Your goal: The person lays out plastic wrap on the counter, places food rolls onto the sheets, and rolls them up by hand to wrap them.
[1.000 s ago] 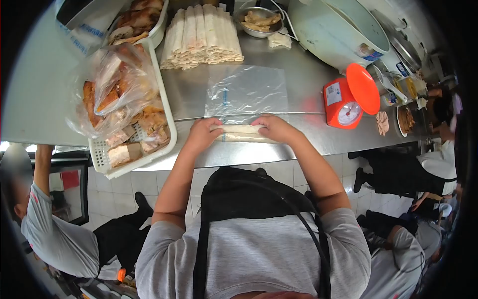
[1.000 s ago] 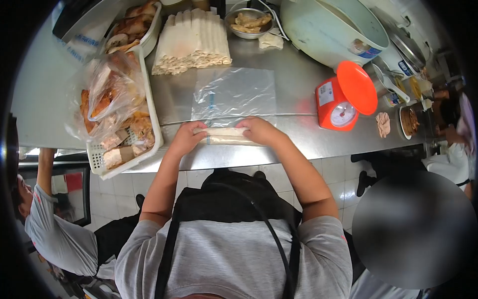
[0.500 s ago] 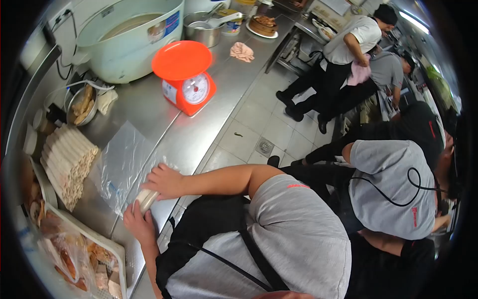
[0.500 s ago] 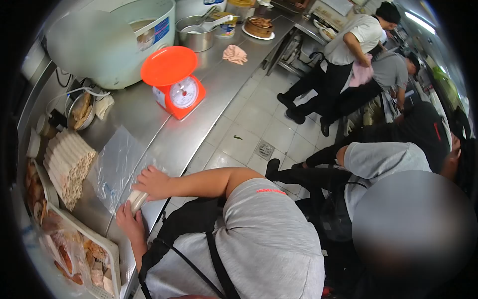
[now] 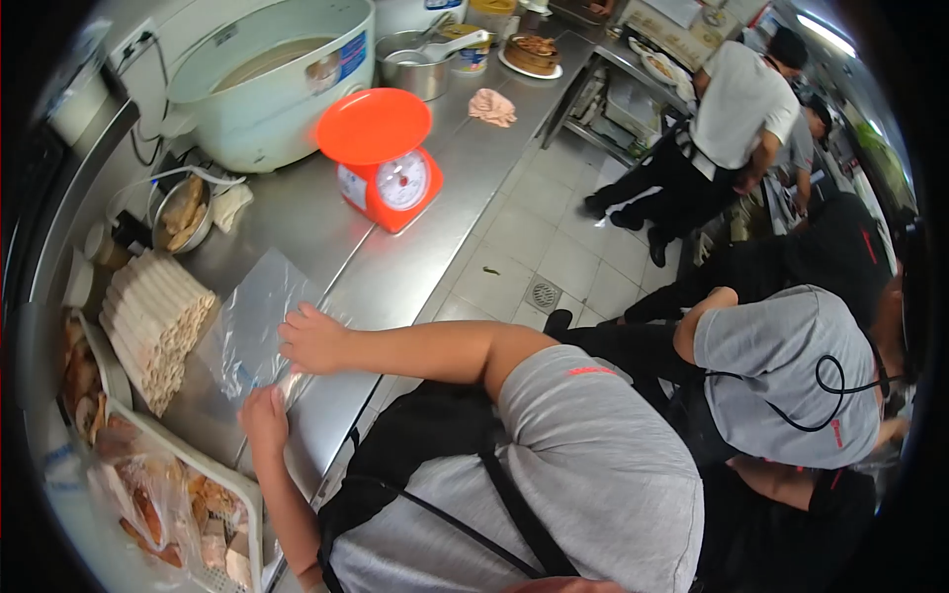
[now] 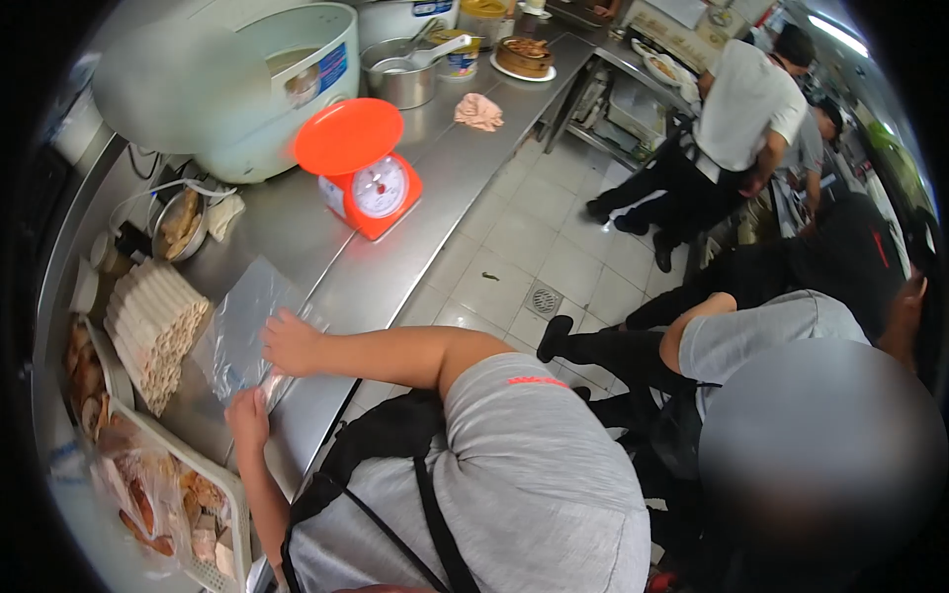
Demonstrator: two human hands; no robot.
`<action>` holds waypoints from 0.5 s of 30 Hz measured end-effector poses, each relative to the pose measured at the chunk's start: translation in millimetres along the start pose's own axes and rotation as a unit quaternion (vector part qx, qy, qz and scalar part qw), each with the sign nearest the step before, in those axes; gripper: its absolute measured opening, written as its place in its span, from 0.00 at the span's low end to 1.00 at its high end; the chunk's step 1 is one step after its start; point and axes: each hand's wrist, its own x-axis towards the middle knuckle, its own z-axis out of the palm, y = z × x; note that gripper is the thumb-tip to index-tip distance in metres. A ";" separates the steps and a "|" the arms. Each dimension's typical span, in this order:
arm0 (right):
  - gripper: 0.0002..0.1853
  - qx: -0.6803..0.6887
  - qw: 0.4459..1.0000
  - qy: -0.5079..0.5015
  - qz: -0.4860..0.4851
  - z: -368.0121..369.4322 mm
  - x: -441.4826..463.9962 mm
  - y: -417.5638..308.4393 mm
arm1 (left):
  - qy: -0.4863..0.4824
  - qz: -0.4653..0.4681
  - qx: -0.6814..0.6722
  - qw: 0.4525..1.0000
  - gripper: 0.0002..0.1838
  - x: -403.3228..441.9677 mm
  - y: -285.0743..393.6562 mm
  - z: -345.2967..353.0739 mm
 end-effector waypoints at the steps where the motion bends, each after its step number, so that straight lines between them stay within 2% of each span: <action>1: 0.15 -0.020 0.996 0.085 -0.029 0.7 -4.5 -7.3 | 0.005 0.009 -0.004 1.000 0.14 2.7 -3.8 3.2; 2: 0.15 -0.035 0.983 0.170 -0.059 2.6 -8.4 -15.1 | 0.010 0.012 -0.007 1.000 0.14 3.1 -8.6 5.2; 5: 0.18 0.003 0.995 0.101 -0.019 17.2 -23.3 -21.5 | -0.010 0.009 -0.013 1.000 0.12 6.3 -14.2 6.1; 8: 0.21 -0.002 0.992 0.114 -0.046 22.2 -18.4 -10.7 | -0.030 -0.041 -0.038 0.998 0.09 10.1 -8.3 3.2; 11: 0.20 0.025 0.999 0.032 -0.028 18.3 -7.5 -6.8 | 0.040 -0.039 -0.028 0.998 0.10 12.4 -5.1 4.2; 14: 0.22 0.053 0.998 -0.006 -0.021 23.6 3.1 -0.2 | 0.168 0.050 0.063 0.982 0.13 8.6 -9.5 25.6; 15: 0.22 0.051 0.999 -0.011 -0.017 26.6 5.4 2.5 | 0.197 0.057 0.052 0.977 0.14 5.2 -2.8 28.2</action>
